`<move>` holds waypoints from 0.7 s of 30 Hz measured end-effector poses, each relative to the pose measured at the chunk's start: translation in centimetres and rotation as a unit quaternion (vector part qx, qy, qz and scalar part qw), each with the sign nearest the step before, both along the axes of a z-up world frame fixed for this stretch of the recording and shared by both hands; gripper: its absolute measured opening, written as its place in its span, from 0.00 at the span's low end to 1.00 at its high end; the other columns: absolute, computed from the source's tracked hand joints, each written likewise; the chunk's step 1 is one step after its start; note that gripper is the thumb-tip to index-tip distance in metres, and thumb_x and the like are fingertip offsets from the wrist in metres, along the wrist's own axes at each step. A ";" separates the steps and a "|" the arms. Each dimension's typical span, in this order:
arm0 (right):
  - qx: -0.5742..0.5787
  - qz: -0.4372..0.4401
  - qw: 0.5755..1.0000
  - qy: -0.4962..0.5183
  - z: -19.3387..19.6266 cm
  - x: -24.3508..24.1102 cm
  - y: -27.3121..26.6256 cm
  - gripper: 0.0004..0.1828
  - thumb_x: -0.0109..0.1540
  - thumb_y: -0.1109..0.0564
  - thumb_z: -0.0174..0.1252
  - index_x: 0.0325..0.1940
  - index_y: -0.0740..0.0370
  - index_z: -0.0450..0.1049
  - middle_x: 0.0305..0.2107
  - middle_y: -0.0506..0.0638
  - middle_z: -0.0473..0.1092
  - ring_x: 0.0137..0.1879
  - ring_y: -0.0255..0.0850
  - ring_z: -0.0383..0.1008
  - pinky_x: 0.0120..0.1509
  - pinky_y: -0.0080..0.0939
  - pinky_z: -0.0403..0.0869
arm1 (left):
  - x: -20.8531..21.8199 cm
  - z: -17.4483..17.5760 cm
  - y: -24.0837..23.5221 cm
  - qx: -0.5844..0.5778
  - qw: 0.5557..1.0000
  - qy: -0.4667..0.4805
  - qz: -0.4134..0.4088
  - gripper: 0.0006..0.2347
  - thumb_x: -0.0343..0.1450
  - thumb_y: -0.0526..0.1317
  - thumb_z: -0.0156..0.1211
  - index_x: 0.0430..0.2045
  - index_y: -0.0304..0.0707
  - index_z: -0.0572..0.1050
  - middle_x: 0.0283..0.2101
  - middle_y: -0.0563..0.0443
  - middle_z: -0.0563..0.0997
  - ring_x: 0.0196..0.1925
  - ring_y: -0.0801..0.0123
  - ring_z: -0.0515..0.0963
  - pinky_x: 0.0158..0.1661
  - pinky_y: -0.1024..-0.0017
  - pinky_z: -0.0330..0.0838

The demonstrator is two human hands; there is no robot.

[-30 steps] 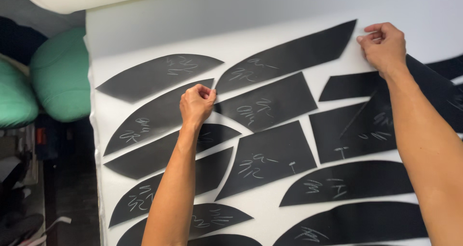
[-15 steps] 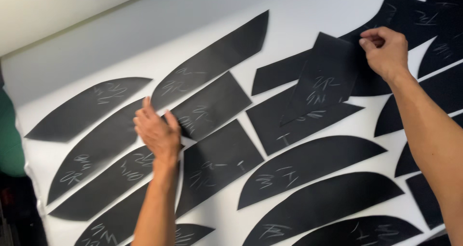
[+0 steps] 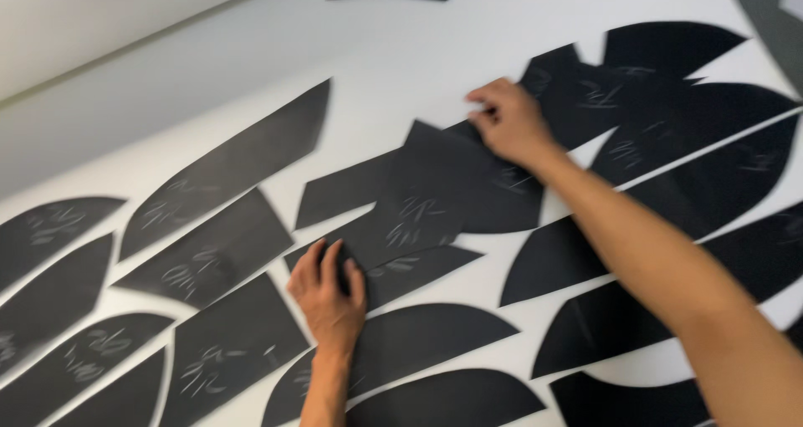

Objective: The person organizes black fabric pieces on a white cutting table by hand, picking them up from a pile and arranging them in neat rows across the surface.

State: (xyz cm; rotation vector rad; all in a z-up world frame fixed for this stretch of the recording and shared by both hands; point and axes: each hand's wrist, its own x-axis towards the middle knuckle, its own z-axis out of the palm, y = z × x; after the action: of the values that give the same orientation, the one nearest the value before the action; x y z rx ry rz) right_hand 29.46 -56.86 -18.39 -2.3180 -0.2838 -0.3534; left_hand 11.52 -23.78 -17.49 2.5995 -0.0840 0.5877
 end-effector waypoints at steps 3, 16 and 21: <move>-0.038 -0.002 0.998 -0.053 -0.2 -1.4 1.4 0.13 0.65 0.62 0.61 0.53 0.66 0.76 0.46 0.58 0.70 0.54 0.52 0.71 0.58 0.48 0.71 | -0.2 -0.5 -0.4 0.026 1.000 0.002 0.011 0.15 0.69 0.36 0.63 0.50 0.37 0.77 0.58 0.43 0.75 0.62 0.53 0.71 0.62 0.55 0.60; -0.029 -0.037 0.998 -0.038 1.1 8.9 -11.0 0.10 0.68 0.64 0.57 0.52 0.64 0.79 0.50 0.56 0.74 0.58 0.49 0.72 0.62 0.46 0.73 | -0.1 -1.0 -0.8 0.050 0.998 0.006 0.037 0.16 0.67 0.37 0.63 0.50 0.40 0.77 0.58 0.48 0.76 0.61 0.56 0.72 0.61 0.60 0.61; -0.154 -0.093 0.981 -0.071 -1.8 17.3 -15.8 0.17 0.68 0.60 0.59 0.61 0.68 0.75 0.58 0.63 0.68 0.63 0.61 0.63 0.68 0.61 0.62 | 0.2 -1.4 -0.7 0.063 0.997 0.012 0.052 0.16 0.66 0.37 0.62 0.49 0.42 0.78 0.57 0.50 0.76 0.61 0.58 0.73 0.61 0.60 0.61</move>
State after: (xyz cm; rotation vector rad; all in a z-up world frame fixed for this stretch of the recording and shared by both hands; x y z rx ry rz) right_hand 46.77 -72.66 -20.23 -2.6380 -0.2033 -0.6049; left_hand 11.75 -24.48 -18.85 2.7452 0.0223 0.6043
